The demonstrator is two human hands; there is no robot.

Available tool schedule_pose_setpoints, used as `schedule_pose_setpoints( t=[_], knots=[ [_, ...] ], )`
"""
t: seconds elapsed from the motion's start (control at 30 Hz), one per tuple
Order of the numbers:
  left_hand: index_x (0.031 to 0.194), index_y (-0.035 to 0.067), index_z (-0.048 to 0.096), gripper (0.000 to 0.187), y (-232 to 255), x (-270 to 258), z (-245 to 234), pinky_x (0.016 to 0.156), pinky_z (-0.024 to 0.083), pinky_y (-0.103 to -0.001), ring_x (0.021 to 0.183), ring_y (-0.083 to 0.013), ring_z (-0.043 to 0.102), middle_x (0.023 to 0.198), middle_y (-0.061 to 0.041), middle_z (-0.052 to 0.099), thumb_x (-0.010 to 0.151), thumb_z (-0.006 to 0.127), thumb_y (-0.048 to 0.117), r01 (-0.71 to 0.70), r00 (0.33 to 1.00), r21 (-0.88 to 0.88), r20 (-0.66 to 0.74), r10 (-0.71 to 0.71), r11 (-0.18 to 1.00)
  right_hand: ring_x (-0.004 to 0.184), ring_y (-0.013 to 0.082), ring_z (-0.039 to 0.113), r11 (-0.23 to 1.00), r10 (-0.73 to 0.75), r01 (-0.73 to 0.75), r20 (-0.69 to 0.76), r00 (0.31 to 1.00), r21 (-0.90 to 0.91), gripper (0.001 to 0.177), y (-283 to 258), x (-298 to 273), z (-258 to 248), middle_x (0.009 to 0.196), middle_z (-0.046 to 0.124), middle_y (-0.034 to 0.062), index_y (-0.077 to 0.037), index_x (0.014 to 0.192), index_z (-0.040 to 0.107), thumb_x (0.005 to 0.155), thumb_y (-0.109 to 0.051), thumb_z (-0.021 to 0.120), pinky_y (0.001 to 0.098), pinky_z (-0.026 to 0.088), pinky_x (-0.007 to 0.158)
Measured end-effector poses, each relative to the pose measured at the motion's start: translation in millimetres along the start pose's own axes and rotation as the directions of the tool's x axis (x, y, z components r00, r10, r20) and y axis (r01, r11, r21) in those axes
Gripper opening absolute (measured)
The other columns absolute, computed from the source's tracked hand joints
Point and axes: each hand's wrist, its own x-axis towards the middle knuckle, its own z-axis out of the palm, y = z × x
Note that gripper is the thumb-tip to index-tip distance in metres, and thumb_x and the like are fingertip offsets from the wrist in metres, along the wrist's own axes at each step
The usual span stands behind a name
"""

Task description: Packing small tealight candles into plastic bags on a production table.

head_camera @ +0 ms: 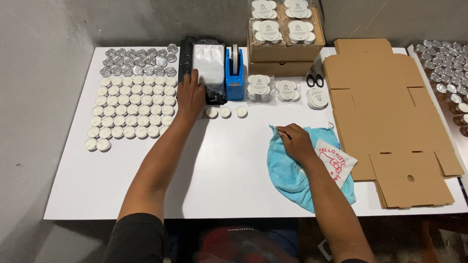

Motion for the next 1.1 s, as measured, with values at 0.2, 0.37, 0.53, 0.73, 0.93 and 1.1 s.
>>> schedule_pose_setpoints(
  t=[0.2, 0.37, 0.53, 0.73, 0.93, 1.1],
  knots=[
    [0.075, 0.015, 0.078, 0.007, -10, 5, 32, 0.063, 0.047, -0.033, 0.105, -0.0276, 0.058, 0.108, -0.006, 0.061, 0.076, 0.084, 0.017, -0.105, 0.994, 0.027, -0.042, 0.106, 0.994, 0.086, 0.0255, 0.069, 1.0, 0.014, -0.013, 0.021, 1.0, -0.018, 0.022, 1, 2, 0, 0.103, 0.074, 0.0095, -0.017, 0.122, 0.078, 0.107, -0.018, 0.062, 0.037, 0.055, 0.072],
    [0.084, 0.01, 0.077, 0.01, -15, 4, -1, 0.068, 0.057, -0.033, 0.115, -0.0323, 0.06, 0.116, -0.009, 0.067, 0.079, 0.081, 0.017, -0.136, 0.991, -0.056, -0.019, 0.135, 0.989, 0.086, 0.0254, 0.069, 1.0, 0.03, -0.03, 0.028, 0.999, -0.011, 0.023, 1, 1, 0, 0.104, 0.074, 0.0098, -0.017, 0.123, 0.078, 0.107, -0.018, 0.061, 0.0369, 0.055, 0.073],
    [0.09, 0.008, 0.075, 0.017, -21, -12, -19, 0.086, 0.059, -0.034, 0.119, -0.0328, 0.063, 0.12, -0.012, 0.069, 0.08, 0.082, 0.019, -0.228, 0.973, -0.057, 0.014, 0.229, 0.972, 0.087, 0.0285, 0.07, 0.999, 0.041, -0.042, 0.038, 0.998, 0.011, 0.023, -7, 0, -4, 0.104, 0.074, 0.0136, -0.013, 0.122, 0.077, 0.106, -0.013, 0.061, 0.0385, 0.055, 0.073],
    [0.093, 0.013, 0.066, 0.016, -26, -69, -54, 0.07, 0.056, -0.032, 0.082, -0.025, 0.071, 0.082, -0.005, 0.066, 0.082, 0.077, 0.011, -0.231, 0.966, -0.036, -0.126, 0.225, 0.972, 0.085, 0.0252, 0.069, 1.0, 0.014, -0.014, 0.032, 0.999, 0.002, 0.023, -6, 0, -3, 0.103, 0.074, 0.0108, -0.015, 0.122, 0.078, 0.106, -0.014, 0.061, 0.037, 0.055, 0.072],
    [0.094, 0.017, 0.071, 0.009, 21, -147, -113, 0.059, 0.054, -0.03, 0.071, -0.0232, 0.072, 0.075, -0.005, 0.069, 0.086, 0.075, 0.017, -0.271, 0.962, -0.102, -0.002, 0.272, 0.957, 0.087, 0.0283, 0.07, 1.0, -0.019, 0.02, 0.031, 0.999, -0.019, 0.023, -3, 1, -1, 0.104, 0.074, 0.0118, -0.014, 0.121, 0.078, 0.105, -0.014, 0.062, 0.0387, 0.055, 0.072],
    [0.101, 0.004, 0.071, 0.014, 62, -157, -154, 0.055, 0.056, -0.031, 0.065, -0.0238, 0.072, 0.076, -0.014, 0.07, 0.094, 0.067, 0.016, -0.087, 0.866, -0.404, 0.422, 0.27, 0.911, 0.091, 0.0278, 0.07, 0.996, -0.056, 0.057, 0.015, 0.998, -0.063, 0.023, -1, 0, 1, 0.103, 0.074, 0.0101, -0.016, 0.122, 0.078, 0.106, -0.015, 0.061, 0.0386, 0.056, 0.077]
  ],
)
